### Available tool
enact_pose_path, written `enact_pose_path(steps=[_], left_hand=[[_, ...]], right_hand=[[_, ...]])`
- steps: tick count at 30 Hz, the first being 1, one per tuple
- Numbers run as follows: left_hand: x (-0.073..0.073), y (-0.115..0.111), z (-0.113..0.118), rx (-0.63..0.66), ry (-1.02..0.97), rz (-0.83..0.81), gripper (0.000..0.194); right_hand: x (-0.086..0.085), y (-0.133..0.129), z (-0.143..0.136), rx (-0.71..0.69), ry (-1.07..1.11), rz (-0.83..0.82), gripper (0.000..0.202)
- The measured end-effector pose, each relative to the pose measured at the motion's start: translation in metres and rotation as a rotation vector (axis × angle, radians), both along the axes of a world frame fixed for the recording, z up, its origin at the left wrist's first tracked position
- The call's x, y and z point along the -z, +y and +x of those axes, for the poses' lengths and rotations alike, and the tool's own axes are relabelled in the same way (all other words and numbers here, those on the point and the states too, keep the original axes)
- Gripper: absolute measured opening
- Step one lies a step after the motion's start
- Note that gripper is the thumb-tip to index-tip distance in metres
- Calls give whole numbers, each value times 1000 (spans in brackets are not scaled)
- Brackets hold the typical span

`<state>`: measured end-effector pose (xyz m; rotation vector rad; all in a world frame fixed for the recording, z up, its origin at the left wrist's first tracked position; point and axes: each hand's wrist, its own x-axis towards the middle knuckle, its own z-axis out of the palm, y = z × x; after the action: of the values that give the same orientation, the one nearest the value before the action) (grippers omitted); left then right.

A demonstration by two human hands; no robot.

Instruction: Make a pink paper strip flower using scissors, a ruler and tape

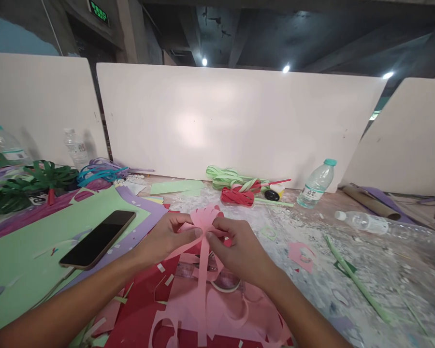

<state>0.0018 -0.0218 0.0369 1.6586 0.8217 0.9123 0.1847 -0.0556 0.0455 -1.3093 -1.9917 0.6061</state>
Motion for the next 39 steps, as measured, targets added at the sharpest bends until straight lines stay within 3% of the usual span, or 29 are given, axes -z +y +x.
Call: enact_pose_path(steps=[4,8,13,16,18,20,23,25,29,37,39], left_hand=[[3,2,1,-5,-32,54,22],[-1,15,-3,-93,-89,63,26],[-41,43,-22,-110,-157,112,22],[-56,60,-38,-7,-195,-123,20],[-50,71,-48,105,-165,-311,16],[-34,80,-57,198,-72,-502,14],[-7,89,-68,204,-7,-593,11],[6,94,-73,194,25,-638,13],[16,101,-77,159,68,-716,13],[7,108,-82,88,89,-742,18],[1,104,-85,103,142,-759,18]], right_hand=[[3,7,2,-44,95,-24,28],[2,19,6,-126,231,-137,21],[-3,32,15,-222,449,-395,28],[-3,33,22,-261,539,-595,38],[0,30,24,-308,486,-750,42],[3,23,24,-370,330,-920,49],[5,12,24,-425,89,-1082,60],[4,9,26,-412,2,-1034,59],[4,13,34,-370,-67,-696,44],[15,7,32,-288,-314,-350,8],[17,3,30,-269,-375,-297,10]])
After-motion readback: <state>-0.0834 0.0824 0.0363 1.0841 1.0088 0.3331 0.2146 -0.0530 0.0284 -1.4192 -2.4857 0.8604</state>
